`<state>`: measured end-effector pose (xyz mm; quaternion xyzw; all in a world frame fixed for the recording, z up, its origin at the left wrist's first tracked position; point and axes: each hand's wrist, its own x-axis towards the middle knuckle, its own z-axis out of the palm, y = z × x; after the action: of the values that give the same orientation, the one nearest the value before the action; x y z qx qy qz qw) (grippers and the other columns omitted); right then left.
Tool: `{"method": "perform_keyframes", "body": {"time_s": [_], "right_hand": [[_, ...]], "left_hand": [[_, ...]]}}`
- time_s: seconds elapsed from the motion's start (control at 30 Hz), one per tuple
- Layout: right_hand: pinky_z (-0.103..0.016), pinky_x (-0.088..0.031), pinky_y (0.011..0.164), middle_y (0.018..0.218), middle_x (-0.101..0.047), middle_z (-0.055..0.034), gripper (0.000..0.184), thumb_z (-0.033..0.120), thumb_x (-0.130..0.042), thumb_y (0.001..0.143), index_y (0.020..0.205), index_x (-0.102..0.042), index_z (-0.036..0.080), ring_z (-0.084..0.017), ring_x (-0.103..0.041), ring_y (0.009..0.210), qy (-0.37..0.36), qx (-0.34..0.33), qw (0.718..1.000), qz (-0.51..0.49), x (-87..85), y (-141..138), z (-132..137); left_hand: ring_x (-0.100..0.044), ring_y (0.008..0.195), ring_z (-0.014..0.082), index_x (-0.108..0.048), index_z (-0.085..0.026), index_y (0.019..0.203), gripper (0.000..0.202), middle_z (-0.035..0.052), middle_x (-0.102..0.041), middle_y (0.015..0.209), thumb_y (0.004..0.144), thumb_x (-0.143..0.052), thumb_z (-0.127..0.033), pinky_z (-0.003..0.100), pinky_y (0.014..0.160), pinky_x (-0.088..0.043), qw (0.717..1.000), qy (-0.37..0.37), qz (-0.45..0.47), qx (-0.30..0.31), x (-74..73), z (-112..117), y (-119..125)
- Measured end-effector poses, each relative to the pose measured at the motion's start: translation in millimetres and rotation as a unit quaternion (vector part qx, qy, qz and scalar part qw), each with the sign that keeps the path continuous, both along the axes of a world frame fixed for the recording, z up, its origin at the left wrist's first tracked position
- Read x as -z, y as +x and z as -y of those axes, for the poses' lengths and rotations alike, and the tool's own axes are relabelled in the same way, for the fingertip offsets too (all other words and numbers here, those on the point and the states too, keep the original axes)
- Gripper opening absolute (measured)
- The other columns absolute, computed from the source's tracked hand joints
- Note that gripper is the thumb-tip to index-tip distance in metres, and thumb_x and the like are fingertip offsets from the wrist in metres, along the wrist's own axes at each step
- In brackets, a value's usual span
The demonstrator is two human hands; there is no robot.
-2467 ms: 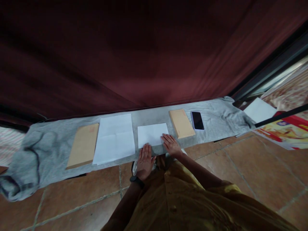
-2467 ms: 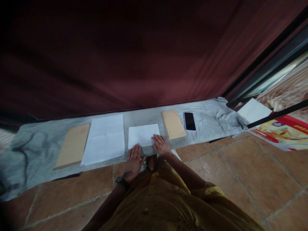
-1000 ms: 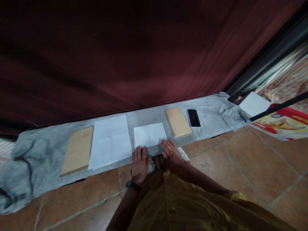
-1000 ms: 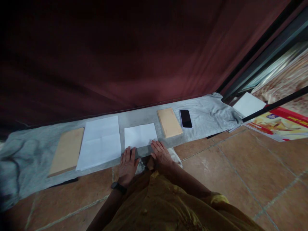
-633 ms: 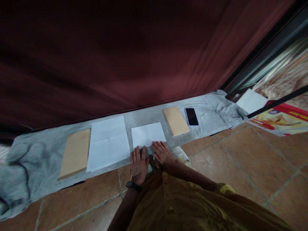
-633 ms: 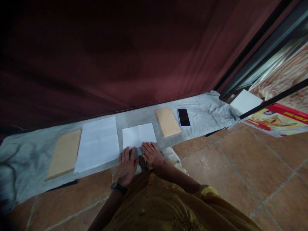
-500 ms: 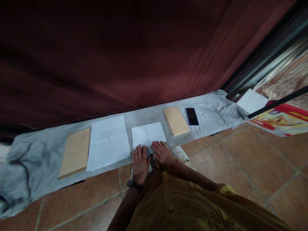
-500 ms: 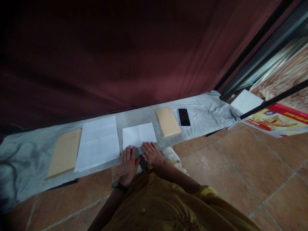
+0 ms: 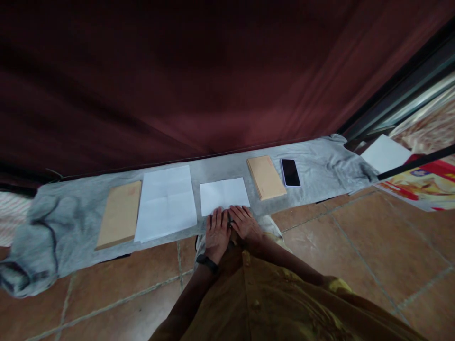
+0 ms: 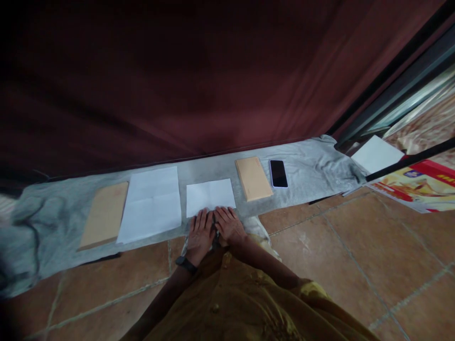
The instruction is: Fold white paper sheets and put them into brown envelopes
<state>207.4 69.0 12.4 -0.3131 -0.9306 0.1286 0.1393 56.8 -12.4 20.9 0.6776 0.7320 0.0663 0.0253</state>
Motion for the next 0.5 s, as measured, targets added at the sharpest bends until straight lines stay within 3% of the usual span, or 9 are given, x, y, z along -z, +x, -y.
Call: {"method": "perform_keyframes", "body": {"time_s": [0.23, 0.5], "right_hand": [[-0.049, -0.027, 0.120, 0.157, -0.044, -0.0115, 0.047, 0.027, -0.044, 0.103, 0.148, -0.049, 0.015, -0.027, -0.040, 0.143, 0.004, 0.019, 1.000, 0.019, 0.0, 12, -5], [-0.049, -0.025, 0.121, 0.157, -0.044, -0.0116, 0.049, 0.025, -0.042, 0.103, 0.150, -0.044, 0.016, -0.026, -0.039, 0.144, 0.013, 0.042, 0.998, 0.034, 0.2, 28, -10]], "left_hand": [[-0.019, 0.154, 0.0298, -0.029, -0.011, 0.157, 0.064, 0.0175, -0.026, 0.164, 0.098, -0.042, -0.035, 0.055, 0.125, -0.018, 1.000, -0.007, -0.018, -0.001, -0.4, 7, -8], [-0.014, 0.155, 0.0286, -0.025, -0.009, 0.157, 0.066, 0.0167, -0.022, 0.165, 0.098, -0.041, -0.031, 0.054, 0.126, -0.013, 0.999, -0.026, -0.029, 0.004, -6.2, 10, -10]]}}
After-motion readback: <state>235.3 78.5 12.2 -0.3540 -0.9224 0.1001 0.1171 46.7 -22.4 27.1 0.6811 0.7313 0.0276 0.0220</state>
